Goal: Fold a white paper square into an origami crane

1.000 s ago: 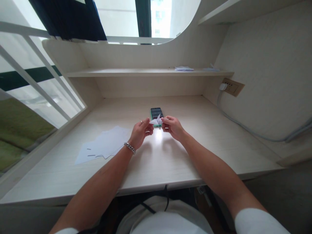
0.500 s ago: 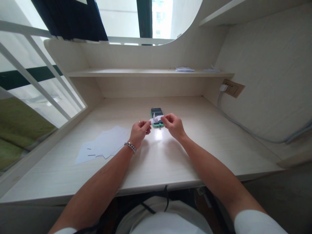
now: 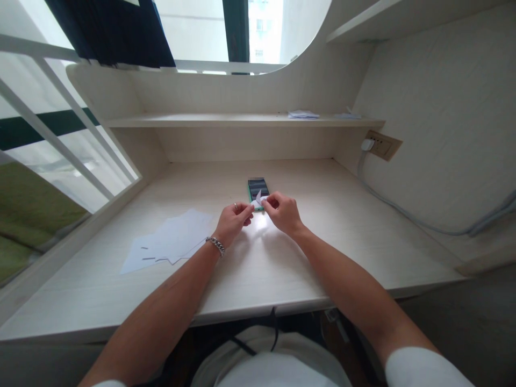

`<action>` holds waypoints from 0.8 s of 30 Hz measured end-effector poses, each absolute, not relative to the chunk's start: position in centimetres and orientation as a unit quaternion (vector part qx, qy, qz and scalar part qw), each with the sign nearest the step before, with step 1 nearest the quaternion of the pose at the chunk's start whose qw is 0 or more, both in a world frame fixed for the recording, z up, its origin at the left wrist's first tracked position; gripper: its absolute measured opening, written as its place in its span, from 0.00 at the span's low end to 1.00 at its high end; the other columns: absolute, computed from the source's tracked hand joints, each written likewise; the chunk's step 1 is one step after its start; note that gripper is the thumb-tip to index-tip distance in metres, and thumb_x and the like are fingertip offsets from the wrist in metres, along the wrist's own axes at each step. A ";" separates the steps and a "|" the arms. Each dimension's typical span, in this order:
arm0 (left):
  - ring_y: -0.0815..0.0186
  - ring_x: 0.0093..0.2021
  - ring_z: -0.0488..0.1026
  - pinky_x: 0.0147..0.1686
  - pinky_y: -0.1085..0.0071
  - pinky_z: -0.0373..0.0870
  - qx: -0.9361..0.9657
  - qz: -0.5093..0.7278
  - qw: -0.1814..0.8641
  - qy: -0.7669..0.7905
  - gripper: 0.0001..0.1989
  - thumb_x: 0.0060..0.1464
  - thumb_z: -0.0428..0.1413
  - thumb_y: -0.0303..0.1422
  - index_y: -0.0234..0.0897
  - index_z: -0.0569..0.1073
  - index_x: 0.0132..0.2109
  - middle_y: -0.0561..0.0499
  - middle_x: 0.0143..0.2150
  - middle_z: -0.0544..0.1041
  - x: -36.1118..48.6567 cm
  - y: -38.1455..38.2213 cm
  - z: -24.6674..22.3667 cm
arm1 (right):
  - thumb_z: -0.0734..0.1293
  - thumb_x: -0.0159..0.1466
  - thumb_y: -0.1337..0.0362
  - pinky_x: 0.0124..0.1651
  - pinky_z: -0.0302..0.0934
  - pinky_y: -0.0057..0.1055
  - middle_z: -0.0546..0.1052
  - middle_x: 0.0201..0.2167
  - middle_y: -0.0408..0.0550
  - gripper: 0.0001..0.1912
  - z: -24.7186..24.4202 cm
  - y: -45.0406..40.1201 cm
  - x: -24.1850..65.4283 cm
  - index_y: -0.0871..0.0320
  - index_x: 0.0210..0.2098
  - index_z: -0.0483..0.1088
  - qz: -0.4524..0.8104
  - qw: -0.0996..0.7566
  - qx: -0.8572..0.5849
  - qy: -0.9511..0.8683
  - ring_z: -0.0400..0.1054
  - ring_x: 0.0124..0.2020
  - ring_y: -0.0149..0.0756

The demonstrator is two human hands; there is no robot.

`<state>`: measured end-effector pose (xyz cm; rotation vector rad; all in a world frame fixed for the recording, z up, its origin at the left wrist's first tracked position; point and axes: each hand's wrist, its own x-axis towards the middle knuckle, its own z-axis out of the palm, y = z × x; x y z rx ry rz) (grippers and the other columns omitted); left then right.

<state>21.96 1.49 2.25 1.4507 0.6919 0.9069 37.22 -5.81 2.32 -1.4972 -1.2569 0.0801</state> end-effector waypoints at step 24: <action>0.69 0.22 0.68 0.25 0.73 0.61 0.781 0.285 0.468 0.300 0.15 0.52 0.57 0.43 0.36 0.72 0.27 0.53 0.22 0.73 21.8 1.1 1.7 | 0.65 0.62 0.60 0.42 0.62 0.34 0.80 0.39 0.57 0.10 -0.7 -2.2 51.9 0.58 0.37 0.77 -0.039 0.427 -0.871 -0.239 0.73 0.42 0.44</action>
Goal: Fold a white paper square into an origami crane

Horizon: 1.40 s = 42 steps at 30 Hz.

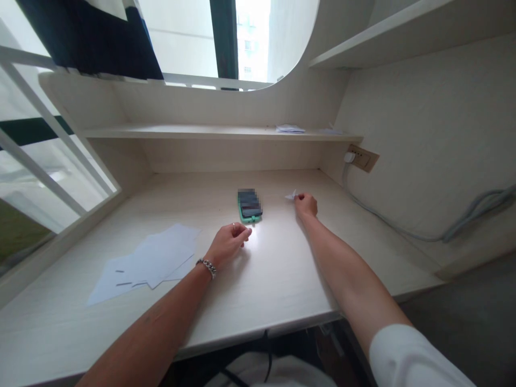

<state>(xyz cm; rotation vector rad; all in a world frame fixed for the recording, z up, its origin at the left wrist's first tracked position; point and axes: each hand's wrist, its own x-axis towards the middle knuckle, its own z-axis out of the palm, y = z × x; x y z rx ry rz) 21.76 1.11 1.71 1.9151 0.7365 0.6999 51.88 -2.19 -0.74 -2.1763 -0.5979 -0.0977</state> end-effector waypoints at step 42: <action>0.66 0.27 0.69 0.28 0.70 0.62 0.833 0.219 0.407 0.304 0.17 0.56 0.54 0.47 0.37 0.72 0.30 0.52 0.25 0.75 21.5 1.5 1.7 | 0.66 0.63 0.61 0.48 0.65 0.40 0.79 0.45 0.61 0.14 -0.6 1.4 58.3 0.59 0.45 0.77 -0.028 0.358 -0.916 -0.182 0.74 0.48 0.48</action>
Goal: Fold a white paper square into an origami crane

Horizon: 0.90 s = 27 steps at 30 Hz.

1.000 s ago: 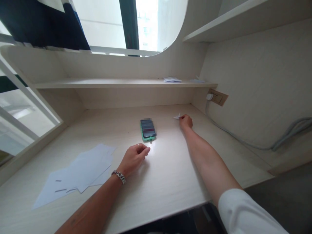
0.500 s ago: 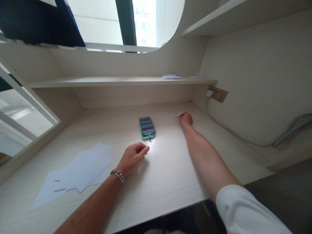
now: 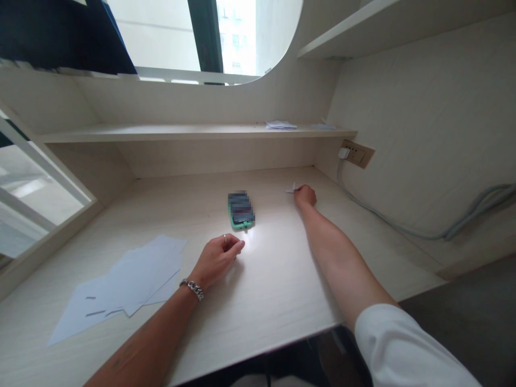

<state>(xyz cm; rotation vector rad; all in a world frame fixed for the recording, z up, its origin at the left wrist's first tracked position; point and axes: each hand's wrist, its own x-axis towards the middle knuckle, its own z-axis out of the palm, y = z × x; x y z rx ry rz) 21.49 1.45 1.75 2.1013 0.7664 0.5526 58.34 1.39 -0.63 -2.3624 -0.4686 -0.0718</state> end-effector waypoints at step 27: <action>0.63 0.28 0.71 0.30 0.67 0.62 0.894 0.170 0.269 0.314 0.10 0.51 0.54 0.36 0.38 0.77 0.29 0.49 0.27 0.78 20.9 0.1 3.9 | 0.65 0.52 0.33 0.34 0.58 0.30 0.80 0.36 0.49 0.30 -0.2 -0.1 39.8 0.51 0.37 0.78 0.016 0.235 -0.798 -0.555 0.72 0.34 0.40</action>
